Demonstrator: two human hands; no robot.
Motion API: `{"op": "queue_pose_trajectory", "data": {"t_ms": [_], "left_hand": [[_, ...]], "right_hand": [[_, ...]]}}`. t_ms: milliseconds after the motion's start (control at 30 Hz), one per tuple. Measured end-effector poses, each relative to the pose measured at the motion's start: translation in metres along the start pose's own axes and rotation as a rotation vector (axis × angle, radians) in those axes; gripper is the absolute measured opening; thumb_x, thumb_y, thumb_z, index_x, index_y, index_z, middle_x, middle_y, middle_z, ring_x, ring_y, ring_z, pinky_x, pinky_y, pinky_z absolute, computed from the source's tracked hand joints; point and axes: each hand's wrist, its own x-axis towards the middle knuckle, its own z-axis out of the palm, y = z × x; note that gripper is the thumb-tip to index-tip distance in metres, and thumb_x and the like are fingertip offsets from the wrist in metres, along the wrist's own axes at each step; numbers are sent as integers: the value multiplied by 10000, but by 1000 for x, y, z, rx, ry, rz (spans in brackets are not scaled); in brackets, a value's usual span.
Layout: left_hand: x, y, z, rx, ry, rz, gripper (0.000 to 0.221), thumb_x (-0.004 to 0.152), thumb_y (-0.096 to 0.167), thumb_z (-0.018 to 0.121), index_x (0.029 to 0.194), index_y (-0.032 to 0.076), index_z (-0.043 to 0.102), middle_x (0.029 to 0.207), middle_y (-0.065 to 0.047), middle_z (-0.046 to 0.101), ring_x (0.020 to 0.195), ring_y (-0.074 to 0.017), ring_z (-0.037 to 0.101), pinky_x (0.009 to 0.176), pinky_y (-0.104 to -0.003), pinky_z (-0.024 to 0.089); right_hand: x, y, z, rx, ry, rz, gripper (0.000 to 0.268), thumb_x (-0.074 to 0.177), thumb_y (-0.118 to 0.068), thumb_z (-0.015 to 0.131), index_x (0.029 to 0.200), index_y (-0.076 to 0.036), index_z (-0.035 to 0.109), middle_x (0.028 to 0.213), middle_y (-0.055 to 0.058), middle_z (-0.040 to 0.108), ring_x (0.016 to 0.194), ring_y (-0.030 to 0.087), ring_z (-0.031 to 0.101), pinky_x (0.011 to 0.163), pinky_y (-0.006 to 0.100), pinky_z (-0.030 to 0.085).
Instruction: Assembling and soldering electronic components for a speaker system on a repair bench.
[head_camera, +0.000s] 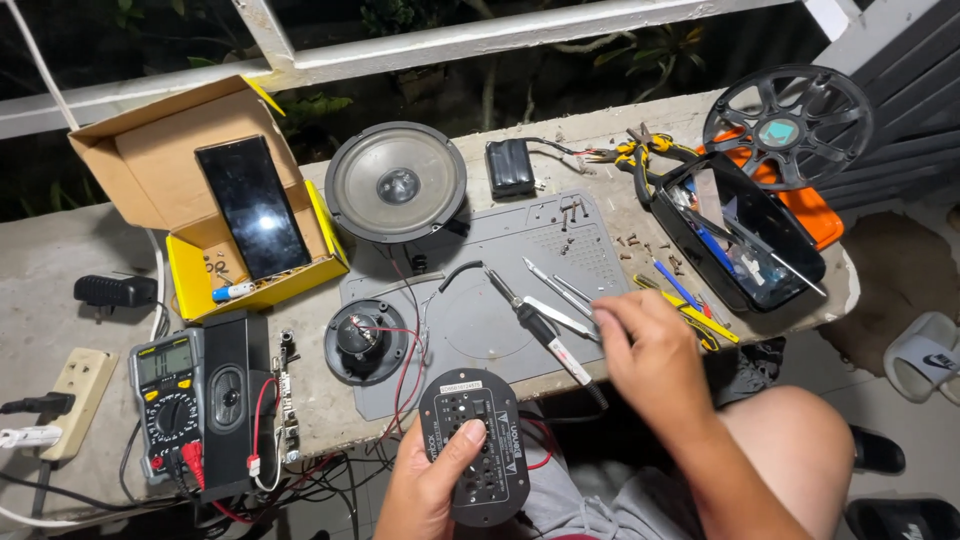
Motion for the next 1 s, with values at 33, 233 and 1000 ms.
{"op": "queue_pose_trajectory", "data": {"t_ms": [33, 233, 1000], "left_hand": [[1, 0, 0, 3, -5, -1, 410, 974, 49, 781, 1359, -87, 814, 1024, -321, 810, 808, -433, 740, 709, -565, 630], [10, -4, 0, 51, 8, 7, 448, 959, 55, 783, 1373, -108, 831, 1064, -354, 840, 864, -467, 768, 763, -590, 649], [9, 7, 12, 161, -91, 31, 531, 921, 96, 837, 1443, -7, 820, 1050, -301, 871, 852, -421, 841, 762, -572, 750]], "right_hand": [[6, 9, -4, -3, 4, 2, 169, 1084, -100, 748, 1195, -69, 870, 1083, 101, 791, 996, 281, 769, 957, 435, 600], [15, 35, -15, -77, -218, 114, 245, 1010, -194, 764, 1223, -170, 882, 1180, 54, 904, 1130, 305, 796, 1075, 469, 590], [85, 27, 5, 183, -140, 239, 135, 1001, -200, 854, 1126, -169, 896, 1114, -12, 853, 951, 113, 820, 888, 260, 596]]}}
